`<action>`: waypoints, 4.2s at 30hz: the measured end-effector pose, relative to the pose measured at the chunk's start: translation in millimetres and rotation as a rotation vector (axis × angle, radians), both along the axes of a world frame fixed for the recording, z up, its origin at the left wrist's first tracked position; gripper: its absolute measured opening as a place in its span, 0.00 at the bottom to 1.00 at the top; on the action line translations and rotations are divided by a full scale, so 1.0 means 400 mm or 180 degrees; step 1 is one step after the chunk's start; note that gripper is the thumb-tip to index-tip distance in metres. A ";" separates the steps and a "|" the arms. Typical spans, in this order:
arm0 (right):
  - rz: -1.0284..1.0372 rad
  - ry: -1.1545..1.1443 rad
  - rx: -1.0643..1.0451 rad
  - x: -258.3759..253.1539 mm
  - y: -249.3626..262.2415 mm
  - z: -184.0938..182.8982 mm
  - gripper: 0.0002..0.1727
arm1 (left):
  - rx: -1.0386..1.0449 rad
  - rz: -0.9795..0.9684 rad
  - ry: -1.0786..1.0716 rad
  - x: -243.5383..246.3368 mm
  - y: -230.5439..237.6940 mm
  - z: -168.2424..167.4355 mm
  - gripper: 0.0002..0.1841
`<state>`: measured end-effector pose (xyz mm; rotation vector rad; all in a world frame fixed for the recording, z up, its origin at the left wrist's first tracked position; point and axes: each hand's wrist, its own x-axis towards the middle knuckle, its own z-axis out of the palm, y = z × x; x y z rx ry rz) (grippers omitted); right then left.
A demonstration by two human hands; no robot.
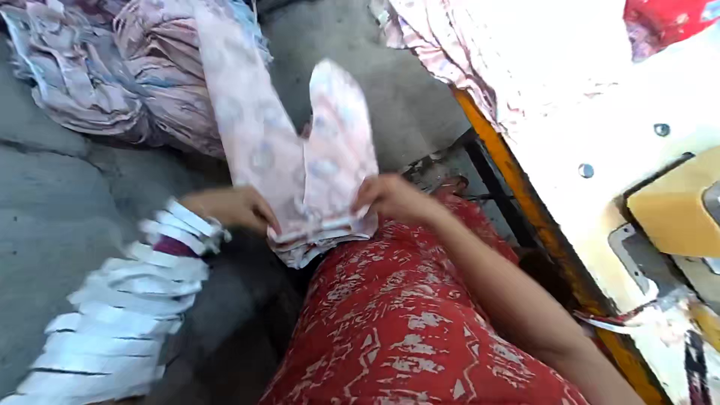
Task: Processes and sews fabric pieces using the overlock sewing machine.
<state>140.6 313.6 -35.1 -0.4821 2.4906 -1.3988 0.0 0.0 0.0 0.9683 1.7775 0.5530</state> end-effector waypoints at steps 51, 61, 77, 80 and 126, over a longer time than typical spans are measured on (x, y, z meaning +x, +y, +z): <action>-0.6032 0.1279 -0.2252 0.614 0.437 0.102 0.08 | 0.3132 -0.2158 0.0999 0.534 1.541 0.165 0.11; -0.6672 0.1717 -0.1747 0.633 0.478 0.116 0.10 | 0.1940 -0.1463 0.1309 0.620 1.616 0.224 0.32; -0.4537 0.2286 -0.2553 0.577 0.248 0.235 0.07 | 0.3036 -0.1312 -0.0339 0.580 1.212 0.200 0.18; -0.4767 0.2115 -0.3411 0.658 0.272 0.236 0.17 | 0.1955 -0.1898 -0.1676 0.552 1.061 0.139 0.24; -0.4209 0.1027 -0.1353 0.720 0.336 0.249 0.10 | 0.1925 -0.2816 -0.0673 0.453 1.150 0.263 0.08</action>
